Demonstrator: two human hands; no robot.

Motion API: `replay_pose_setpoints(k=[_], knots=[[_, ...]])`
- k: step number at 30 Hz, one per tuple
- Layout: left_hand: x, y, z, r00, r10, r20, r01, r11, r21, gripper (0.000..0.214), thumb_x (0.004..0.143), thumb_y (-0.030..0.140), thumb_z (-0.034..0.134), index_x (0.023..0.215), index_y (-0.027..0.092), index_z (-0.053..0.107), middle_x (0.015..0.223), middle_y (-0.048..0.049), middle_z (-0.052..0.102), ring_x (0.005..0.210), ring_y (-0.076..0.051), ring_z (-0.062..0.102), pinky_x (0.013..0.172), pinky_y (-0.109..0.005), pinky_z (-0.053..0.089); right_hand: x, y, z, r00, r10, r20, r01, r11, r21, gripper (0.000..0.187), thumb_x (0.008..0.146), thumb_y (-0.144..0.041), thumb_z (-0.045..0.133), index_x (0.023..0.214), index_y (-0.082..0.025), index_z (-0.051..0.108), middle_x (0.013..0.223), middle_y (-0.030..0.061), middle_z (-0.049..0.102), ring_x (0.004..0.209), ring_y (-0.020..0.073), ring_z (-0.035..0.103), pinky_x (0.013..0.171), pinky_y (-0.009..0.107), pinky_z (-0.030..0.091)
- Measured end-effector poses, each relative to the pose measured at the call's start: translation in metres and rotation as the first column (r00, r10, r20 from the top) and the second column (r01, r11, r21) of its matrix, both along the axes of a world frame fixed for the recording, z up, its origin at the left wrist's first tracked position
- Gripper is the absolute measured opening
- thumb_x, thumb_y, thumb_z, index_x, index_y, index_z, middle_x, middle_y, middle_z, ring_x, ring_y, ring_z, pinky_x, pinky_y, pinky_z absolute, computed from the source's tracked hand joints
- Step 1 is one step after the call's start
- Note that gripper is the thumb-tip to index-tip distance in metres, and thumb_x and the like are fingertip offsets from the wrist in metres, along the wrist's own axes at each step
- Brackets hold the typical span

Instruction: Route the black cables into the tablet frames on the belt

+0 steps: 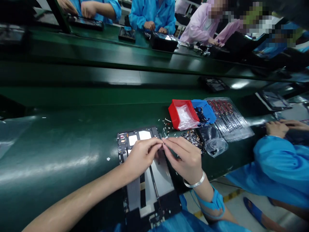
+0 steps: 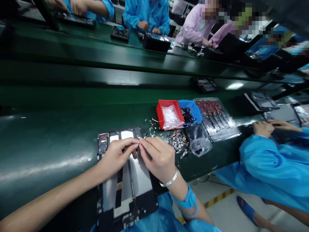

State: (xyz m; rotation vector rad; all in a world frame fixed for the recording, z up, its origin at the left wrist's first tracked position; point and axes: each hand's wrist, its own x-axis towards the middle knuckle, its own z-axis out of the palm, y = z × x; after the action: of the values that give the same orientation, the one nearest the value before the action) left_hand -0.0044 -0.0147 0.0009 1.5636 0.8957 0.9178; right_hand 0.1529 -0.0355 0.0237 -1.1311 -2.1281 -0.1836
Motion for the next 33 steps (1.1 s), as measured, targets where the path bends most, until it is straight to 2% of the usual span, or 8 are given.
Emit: replay_pose_setpoints(k=[3,7,12,18,26,30,31,33], knots=[[-0.001,0.0,-0.001,1.0,-0.018,-0.021,0.018,0.999,-0.027,0.017,0.089,0.016,0.048,0.081,0.016,0.063,0.061,0.0018,0.061,0.05,-0.01,0.056,0.054,-0.021,0.041,0.005,0.006,-0.002,0.998,-0.012,0.058,0.009,0.998,0.059,0.016,0.08,-0.006,0.062,0.09,-0.015,0.069,0.079,0.0058,0.074,0.065,0.0152,0.066,0.059,0.027,0.055],[-0.001,0.002,0.0,0.99,-0.041,0.134,0.084,0.94,-0.332,0.009,0.088,0.02,0.049,0.091,0.016,0.057,0.072,-0.0013,0.069,0.042,-0.008,0.055,0.044,-0.019,0.04,0.02,0.016,-0.002,0.98,-0.194,-0.04,0.198,0.972,0.124,0.027,0.081,-0.003,0.059,0.098,-0.02,0.07,0.081,0.0043,0.074,0.071,0.0154,0.069,0.062,0.028,0.056],[0.0,0.006,0.0,0.962,0.016,0.272,0.122,0.868,-0.481,0.014,0.085,0.024,0.054,0.095,0.014,0.055,0.071,-0.0038,0.071,0.044,-0.011,0.061,0.039,-0.017,0.035,0.019,0.015,-0.004,0.959,-0.207,-0.194,0.202,0.978,-0.042,0.026,0.085,-0.01,0.06,0.107,-0.022,0.068,0.096,0.0061,0.073,0.082,0.0162,0.069,0.066,0.029,0.056],[-0.001,0.009,0.003,0.968,0.07,0.242,0.049,0.891,-0.451,0.018,0.085,0.026,0.056,0.098,0.014,0.057,0.067,-0.0027,0.07,0.046,-0.009,0.06,0.041,-0.017,0.036,0.03,0.008,-0.019,0.961,-0.244,-0.128,0.207,0.945,-0.251,0.013,0.086,-0.013,0.058,0.089,-0.019,0.069,0.085,0.0047,0.072,0.074,0.0154,0.067,0.062,0.027,0.055],[-0.004,0.006,0.005,0.995,0.065,0.081,-0.037,0.95,-0.309,0.035,0.085,0.031,0.056,0.056,0.018,0.042,0.045,0.0037,0.049,0.04,-0.006,0.041,0.042,-0.019,0.032,0.048,-0.008,-0.033,0.977,0.073,0.201,0.031,0.882,-0.47,0.019,0.077,-0.008,0.064,0.091,-0.019,0.069,0.085,0.0039,0.071,0.079,0.0185,0.067,0.065,0.03,0.055],[-0.004,0.005,0.003,0.995,0.091,-0.037,-0.092,0.995,-0.034,0.018,0.08,0.013,0.054,0.063,0.017,0.048,0.068,0.0,0.058,0.059,-0.009,0.051,0.051,-0.021,0.036,0.041,-0.011,-0.031,0.991,-0.076,-0.107,0.015,0.875,-0.484,0.012,0.084,-0.014,0.062,0.075,-0.018,0.069,0.07,0.0025,0.067,0.067,0.0147,0.063,0.061,0.027,0.051],[-0.004,0.004,0.003,0.994,0.098,-0.05,-0.098,0.995,0.011,0.006,0.079,0.012,0.055,0.075,0.017,0.056,0.082,-0.0022,0.063,0.07,-0.012,0.056,0.056,-0.022,0.039,0.039,-0.01,-0.029,0.96,-0.15,-0.238,0.006,0.857,-0.516,0.014,0.084,-0.018,0.062,0.071,-0.018,0.068,0.068,0.002,0.067,0.064,0.0137,0.062,0.059,0.026,0.05],[-0.003,0.003,0.004,0.995,0.063,-0.071,-0.06,0.997,0.038,0.022,0.082,0.014,0.056,0.103,0.018,0.06,0.108,-0.0057,0.065,0.092,-0.016,0.06,0.069,-0.026,0.045,0.035,-0.006,-0.023,0.83,-0.293,-0.475,-0.069,0.791,-0.608,0.019,0.083,-0.026,0.065,0.066,-0.018,0.066,0.063,0.0008,0.066,0.056,0.0112,0.058,0.052,0.023,0.046]])
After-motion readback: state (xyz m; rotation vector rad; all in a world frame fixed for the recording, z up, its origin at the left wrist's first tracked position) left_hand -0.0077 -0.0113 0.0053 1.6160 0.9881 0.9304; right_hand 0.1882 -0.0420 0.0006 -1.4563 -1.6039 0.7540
